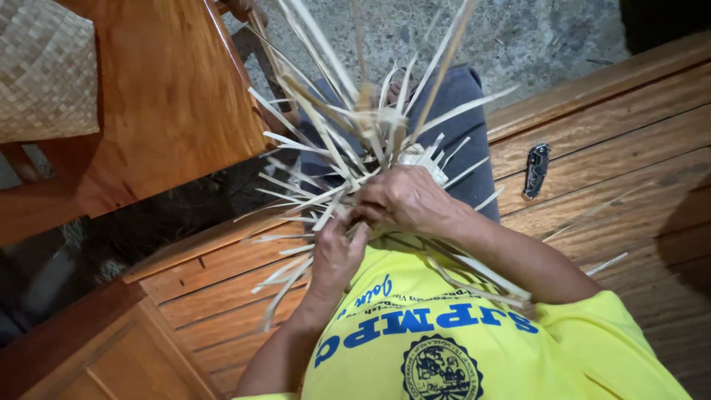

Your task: Weaving a basket using thin strips of dried leaves or wood.

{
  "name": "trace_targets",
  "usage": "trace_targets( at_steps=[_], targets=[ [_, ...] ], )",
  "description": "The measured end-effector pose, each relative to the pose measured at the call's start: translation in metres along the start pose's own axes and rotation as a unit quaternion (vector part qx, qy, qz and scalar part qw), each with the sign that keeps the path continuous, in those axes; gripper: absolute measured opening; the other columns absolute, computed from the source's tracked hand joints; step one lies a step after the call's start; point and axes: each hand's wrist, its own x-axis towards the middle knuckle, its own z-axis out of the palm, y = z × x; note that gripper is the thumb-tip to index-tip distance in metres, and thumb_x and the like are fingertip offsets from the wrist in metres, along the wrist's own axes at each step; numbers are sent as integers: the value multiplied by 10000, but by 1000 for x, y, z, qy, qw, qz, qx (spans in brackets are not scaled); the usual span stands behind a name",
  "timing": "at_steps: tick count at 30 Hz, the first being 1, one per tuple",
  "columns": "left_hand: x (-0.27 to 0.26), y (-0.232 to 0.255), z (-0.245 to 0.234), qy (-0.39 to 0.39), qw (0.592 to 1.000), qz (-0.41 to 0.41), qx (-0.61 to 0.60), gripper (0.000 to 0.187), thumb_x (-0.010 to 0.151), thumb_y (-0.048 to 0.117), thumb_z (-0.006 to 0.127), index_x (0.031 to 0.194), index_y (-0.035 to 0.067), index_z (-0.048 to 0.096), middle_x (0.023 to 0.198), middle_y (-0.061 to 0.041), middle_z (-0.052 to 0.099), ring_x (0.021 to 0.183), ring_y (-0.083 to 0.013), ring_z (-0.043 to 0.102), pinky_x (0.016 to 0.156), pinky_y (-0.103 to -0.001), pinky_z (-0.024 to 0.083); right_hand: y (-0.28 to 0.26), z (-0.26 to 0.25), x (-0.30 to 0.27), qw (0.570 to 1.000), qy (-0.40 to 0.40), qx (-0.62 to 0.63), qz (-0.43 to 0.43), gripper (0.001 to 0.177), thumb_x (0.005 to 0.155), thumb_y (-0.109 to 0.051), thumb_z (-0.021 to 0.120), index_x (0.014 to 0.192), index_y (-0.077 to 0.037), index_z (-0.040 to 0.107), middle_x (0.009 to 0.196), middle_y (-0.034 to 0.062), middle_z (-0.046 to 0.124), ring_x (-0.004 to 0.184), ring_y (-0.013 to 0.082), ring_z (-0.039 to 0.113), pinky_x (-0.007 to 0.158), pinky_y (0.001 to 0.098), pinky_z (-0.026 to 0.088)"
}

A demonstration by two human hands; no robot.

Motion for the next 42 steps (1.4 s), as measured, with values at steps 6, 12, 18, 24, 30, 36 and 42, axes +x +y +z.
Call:
trace_targets(
  at_steps=[6, 12, 18, 24, 30, 36, 42],
  targets=[
    [6, 5, 10, 35, 937, -235, -255, 105, 882, 86, 737, 986, 87, 720, 853, -118, 746, 848, -342, 744, 751, -412, 596, 0, 7, -11, 996, 63, -9, 60, 324, 999, -442, 615, 781, -207, 565, 647, -20, 566, 619, 253, 668, 562, 356, 528],
    [7, 12, 7, 2, 913, -296, -280, 70, 932, 150, 708, 991, 134, 744, 801, -63, 775, 815, -280, 765, 744, -383, 607, -23, -17, -29, 980, 110, -93, 134, 367, 996, -342, 598, 658, -213, 531, 516, -23, 525, 512, 214, 623, 544, 333, 519],
    [9, 16, 8, 20, 927, -282, -248, 59, 962, 156, 684, 971, 136, 739, 780, -79, 759, 786, -299, 750, 747, -378, 594, -38, -49, -38, 951, 48, 15, 305, 360, 903, -425, 626, 638, -186, 578, 522, 72, 586, 590, 321, 671, 519, 396, 501],
    [25, 14, -1, 9, 912, -277, -303, 45, 954, 160, 704, 933, 141, 738, 790, -71, 740, 772, -268, 743, 777, -379, 583, -17, -52, -41, 971, 62, 146, 178, 299, 917, -332, 732, 1162, -161, 725, 874, 126, 721, 832, 345, 743, 701, 436, 594],
    [17, 6, 8, -41, 877, -334, -344, 95, 928, 170, 703, 971, 105, 758, 785, -153, 720, 787, -305, 735, 781, -412, 575, 3, -25, -42, 956, 100, 238, 141, 176, 958, -217, 724, 1092, -121, 788, 779, 111, 686, 698, 271, 715, 659, 369, 582],
    [27, 9, 6, -55, 783, -414, -460, 267, 898, 165, 693, 1142, 68, 742, 901, -26, 670, 882, -145, 605, 886, -372, 546, 22, -2, -48, 945, 189, 233, 129, 136, 954, -199, 751, 1014, -87, 799, 752, 110, 674, 660, 247, 681, 606, 330, 542],
    [4, -3, 33, -67, 793, -407, -448, 227, 924, 229, 757, 1058, 48, 785, 1020, -177, 751, 1047, -254, 687, 965, -474, 533, 16, -18, -39, 963, 165, 143, 161, 142, 925, -241, 774, 937, -99, 774, 800, 146, 714, 770, 343, 726, 660, 403, 569]
  ],
)
